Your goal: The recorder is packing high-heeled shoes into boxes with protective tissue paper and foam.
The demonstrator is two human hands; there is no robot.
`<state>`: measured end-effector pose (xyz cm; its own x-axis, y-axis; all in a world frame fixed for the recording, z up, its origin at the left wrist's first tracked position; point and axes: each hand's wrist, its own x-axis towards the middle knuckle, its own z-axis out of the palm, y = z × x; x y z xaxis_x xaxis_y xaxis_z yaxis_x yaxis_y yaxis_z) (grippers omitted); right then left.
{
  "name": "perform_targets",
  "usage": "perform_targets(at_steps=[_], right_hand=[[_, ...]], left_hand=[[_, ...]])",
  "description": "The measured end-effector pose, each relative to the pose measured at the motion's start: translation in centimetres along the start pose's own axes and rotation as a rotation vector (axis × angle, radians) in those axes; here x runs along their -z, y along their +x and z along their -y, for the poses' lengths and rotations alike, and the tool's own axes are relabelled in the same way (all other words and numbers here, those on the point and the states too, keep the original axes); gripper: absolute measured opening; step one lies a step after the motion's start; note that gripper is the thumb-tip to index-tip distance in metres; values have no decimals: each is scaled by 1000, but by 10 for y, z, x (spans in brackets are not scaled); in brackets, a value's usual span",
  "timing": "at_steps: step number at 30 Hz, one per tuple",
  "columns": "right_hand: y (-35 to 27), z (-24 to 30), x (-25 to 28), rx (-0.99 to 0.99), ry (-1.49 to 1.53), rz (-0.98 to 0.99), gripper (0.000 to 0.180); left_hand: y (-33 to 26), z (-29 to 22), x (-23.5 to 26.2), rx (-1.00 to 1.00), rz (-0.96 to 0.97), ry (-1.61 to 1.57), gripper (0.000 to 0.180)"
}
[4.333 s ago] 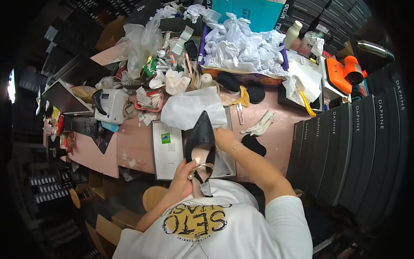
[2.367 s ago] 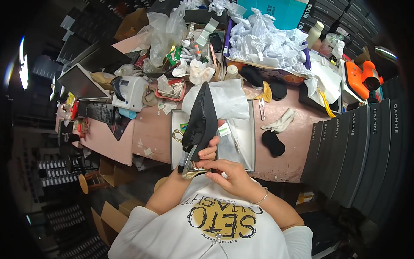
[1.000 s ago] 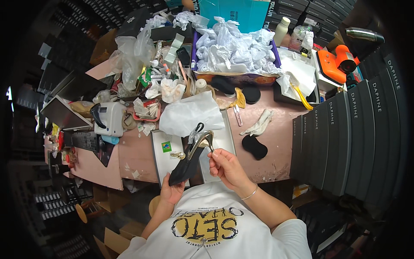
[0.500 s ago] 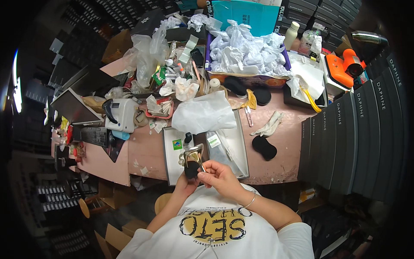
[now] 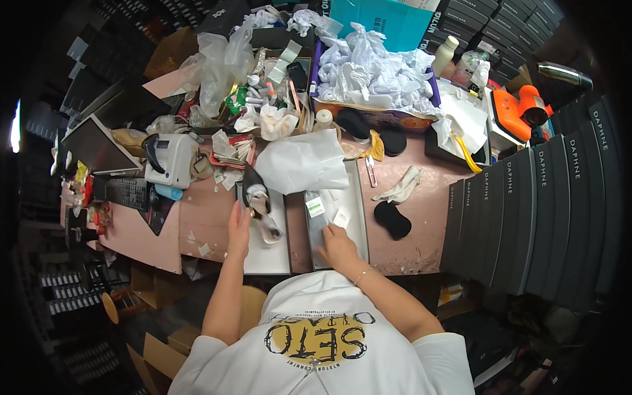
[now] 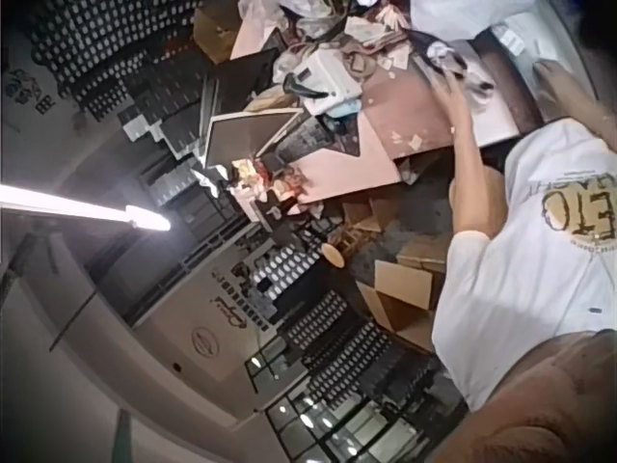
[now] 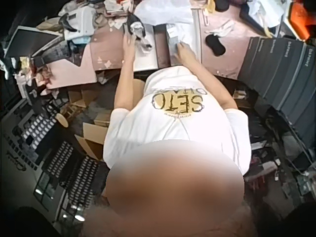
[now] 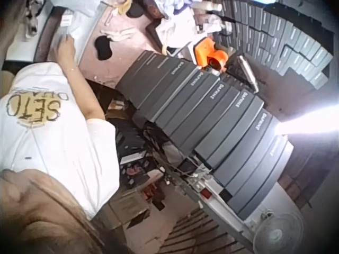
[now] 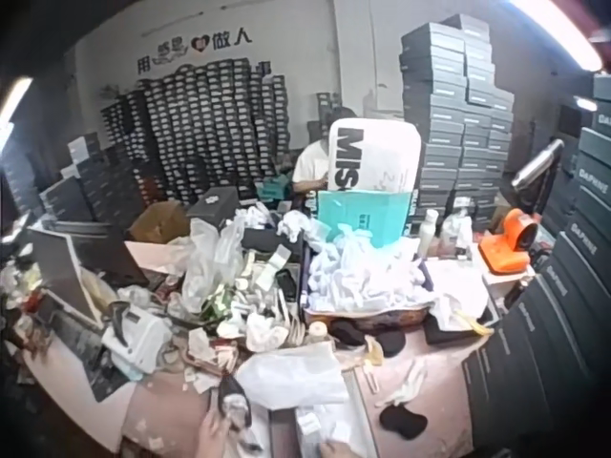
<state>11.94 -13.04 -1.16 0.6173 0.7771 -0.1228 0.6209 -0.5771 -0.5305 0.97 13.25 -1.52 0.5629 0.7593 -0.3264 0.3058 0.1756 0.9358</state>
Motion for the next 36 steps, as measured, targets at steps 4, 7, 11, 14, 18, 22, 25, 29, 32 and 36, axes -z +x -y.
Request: perform_targets(at_steps=[4, 7, 11, 14, 18, 22, 25, 29, 32, 36], right_hand=[[11, -7, -10, 13, -265, -53, 88], [19, -17, -9, -132, -88, 29, 71], [43, -40, -5, -97, -137, 141, 36], [34, -43, -2, -35, 135, 19, 34], [15, -29, 33, -485, 1123, 111, 27], [8, 25, 54, -596, 1575, 137, 26], [-1, 15, 39, -610, 1502, 163, 31], [2, -23, 45, -472, 716, 212, 37], [-9, 30, 103, -73, 614, -341, 37], [-7, 40, 108, 342, 181, -216, 27]], left_hand=[[-44, -12, -28, -310, 127, 89, 41], [-90, -15, -52, -36, 406, 76, 38], [-114, -13, -66, -265, 704, 445, 45], [-119, -8, -62, -182, 580, 269, 60], [-132, -6, -60, 80, 581, -67, 88], [-139, -19, -94, 158, 533, -445, 74], [-129, -21, -103, 336, 239, -635, 45], [-137, -25, -89, 217, 82, -454, 36], [-137, -13, -53, 210, 147, -217, 33], [-155, -52, -58, 285, 273, -443, 35]])
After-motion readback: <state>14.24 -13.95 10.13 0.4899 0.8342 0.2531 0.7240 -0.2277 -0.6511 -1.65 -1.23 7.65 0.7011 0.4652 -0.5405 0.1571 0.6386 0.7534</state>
